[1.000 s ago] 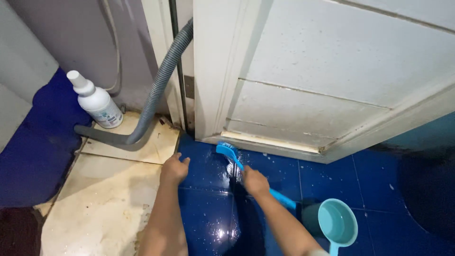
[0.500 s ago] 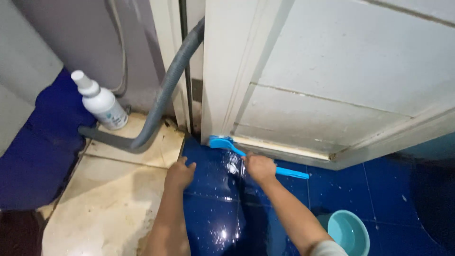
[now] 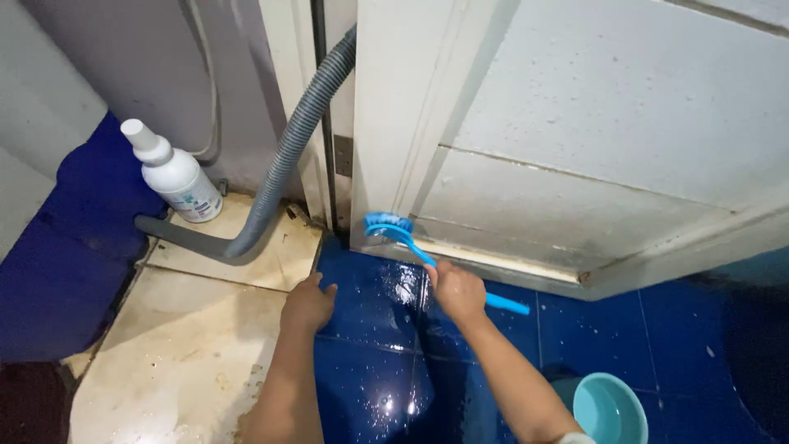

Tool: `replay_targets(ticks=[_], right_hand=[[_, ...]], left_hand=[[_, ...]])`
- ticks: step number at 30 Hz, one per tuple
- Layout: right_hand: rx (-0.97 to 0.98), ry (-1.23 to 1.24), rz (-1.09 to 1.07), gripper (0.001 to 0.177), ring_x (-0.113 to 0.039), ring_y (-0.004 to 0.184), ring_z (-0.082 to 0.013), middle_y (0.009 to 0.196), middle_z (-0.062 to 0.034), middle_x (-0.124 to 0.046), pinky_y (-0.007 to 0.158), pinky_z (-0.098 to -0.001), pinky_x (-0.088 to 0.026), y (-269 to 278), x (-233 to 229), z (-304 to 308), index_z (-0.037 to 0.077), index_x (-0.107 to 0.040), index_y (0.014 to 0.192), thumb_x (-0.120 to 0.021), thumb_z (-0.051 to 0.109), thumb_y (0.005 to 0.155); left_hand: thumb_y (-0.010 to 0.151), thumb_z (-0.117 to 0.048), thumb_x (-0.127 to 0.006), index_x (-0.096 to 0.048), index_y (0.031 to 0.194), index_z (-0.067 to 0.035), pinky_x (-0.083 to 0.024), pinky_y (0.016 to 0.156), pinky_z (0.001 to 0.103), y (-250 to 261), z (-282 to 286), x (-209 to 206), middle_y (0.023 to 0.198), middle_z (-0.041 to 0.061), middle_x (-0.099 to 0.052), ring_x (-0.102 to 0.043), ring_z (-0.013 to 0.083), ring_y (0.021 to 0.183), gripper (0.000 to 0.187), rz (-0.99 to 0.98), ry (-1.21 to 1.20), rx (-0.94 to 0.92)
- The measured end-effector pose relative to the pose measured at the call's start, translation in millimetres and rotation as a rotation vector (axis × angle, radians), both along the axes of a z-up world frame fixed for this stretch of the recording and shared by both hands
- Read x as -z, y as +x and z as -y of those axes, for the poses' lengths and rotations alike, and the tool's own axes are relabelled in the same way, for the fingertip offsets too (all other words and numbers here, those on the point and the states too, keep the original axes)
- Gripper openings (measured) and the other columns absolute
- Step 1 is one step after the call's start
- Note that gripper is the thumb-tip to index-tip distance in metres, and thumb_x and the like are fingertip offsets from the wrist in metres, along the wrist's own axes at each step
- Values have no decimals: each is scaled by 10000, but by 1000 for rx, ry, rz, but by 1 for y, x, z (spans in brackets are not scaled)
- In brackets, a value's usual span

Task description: The person pours cleaning powder onto a blue scrub brush, scoops water from a bucket with a ladle, and scrubs the lower panels of a white door. The person repeatedly scrubs the door surface and the floor along the door threshold.

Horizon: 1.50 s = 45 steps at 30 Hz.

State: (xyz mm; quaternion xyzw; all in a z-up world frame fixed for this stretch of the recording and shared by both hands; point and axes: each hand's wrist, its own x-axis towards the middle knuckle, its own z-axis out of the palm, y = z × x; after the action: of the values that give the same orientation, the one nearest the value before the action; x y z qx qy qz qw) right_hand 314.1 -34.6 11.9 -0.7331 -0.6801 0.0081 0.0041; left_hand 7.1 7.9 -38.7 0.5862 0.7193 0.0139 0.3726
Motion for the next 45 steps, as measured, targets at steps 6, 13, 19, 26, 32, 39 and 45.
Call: replay_targets(ticks=[6,13,19,26,32,39,45], right_hand=[[-46,-40,35,418,-779,783,-295,731,-83,-753,696,-455,-616,3,105,-23,172,-610,860,-419,517,995],[-111,-234,10,451,-774,803,-363,797,-146,-770,689,-544,-608,-43,81,-55,105,-728,851,-437,418,996],[39,-199,-19,465,-769,886,-309,851,-101,-762,773,-480,-604,12,129,-1,158,-655,965,-417,556,1004],[62,-276,-152,497,-763,930,-388,910,-187,-769,823,-532,-601,-18,34,-10,122,-653,1004,-368,526,1049],[38,-368,-41,481,-774,983,-309,946,-103,-796,884,-493,-605,-6,119,-32,164,-741,1028,-376,478,1035],[34,-442,-147,483,-745,1054,-365,1058,-174,-779,894,-544,-576,-61,89,-61,111,-725,1077,-414,475,1016],[155,-362,-60,570,-755,1069,-317,1069,-153,-782,940,-468,-585,24,125,13,126,-717,1103,-341,552,1058]], left_hand=[[936,-493,-586,-549,1501,-119,-474,1107,552,-2,7,-22,1432,234,-610,-568,411,1347,678,82,2,-45],[955,-425,-563,-534,1489,-34,-427,1157,537,5,-2,-26,1430,264,-602,-525,411,1387,662,100,44,-3],[987,-424,-537,-524,1494,-17,-386,1199,499,3,-1,-9,1465,255,-574,-499,392,1418,650,86,60,39],[955,-423,-564,-535,1491,-55,-447,1151,514,-7,1,-10,1427,248,-608,-557,378,1371,652,39,24,16],[978,-415,-538,-510,1502,-54,-433,1149,584,5,3,-49,1433,287,-582,-521,453,1378,637,85,-18,22],[955,-468,-555,-523,1524,-126,-449,1113,582,-1,-13,-13,1428,210,-614,-561,400,1350,664,18,-2,-35],[984,-404,-539,-545,1481,-70,-461,1111,598,7,0,-33,1423,263,-602,-557,448,1346,598,75,27,11]])
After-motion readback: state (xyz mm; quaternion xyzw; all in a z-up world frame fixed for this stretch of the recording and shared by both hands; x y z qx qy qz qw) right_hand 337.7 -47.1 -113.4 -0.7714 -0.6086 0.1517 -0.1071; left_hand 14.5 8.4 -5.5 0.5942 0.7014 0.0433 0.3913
